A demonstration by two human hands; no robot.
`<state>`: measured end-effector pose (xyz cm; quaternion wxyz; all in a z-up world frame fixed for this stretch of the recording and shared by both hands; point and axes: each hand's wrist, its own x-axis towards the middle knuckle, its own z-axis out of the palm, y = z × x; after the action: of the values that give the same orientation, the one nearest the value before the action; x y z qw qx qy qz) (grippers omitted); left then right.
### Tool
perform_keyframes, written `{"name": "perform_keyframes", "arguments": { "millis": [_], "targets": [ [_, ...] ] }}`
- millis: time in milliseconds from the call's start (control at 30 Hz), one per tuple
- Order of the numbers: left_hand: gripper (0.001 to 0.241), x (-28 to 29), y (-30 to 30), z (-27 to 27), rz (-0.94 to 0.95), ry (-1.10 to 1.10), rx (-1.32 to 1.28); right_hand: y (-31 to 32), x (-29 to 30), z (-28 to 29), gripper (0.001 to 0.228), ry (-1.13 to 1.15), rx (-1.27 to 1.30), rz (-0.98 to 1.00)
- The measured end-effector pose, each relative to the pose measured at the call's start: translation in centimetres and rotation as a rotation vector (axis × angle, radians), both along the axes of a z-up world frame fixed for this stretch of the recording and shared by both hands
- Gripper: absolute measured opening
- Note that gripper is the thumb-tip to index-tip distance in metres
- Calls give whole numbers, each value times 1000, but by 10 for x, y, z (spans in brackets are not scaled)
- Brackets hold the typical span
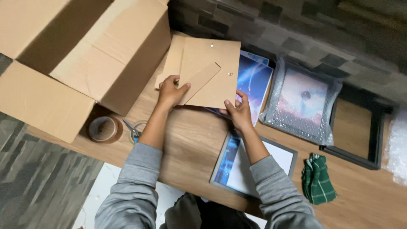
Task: The person places an illustration into a frame, secures the back panel using the attached metal clips, and then wipes the back surface with a green checkered cloth.
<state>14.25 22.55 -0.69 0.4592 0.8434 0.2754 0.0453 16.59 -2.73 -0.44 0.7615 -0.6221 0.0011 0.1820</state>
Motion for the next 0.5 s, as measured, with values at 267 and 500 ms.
{"name": "perform_keyframes", "arguments": {
  "millis": [267, 500],
  "targets": [
    [52, -47, -89, 8, -30, -330, -607, -120, -28, 24, 51, -35, 79, 18],
    [28, -113, -183, 19, -243, -320, -796, -230, -58, 25, 40, 24, 144, -86]
  ]
}}
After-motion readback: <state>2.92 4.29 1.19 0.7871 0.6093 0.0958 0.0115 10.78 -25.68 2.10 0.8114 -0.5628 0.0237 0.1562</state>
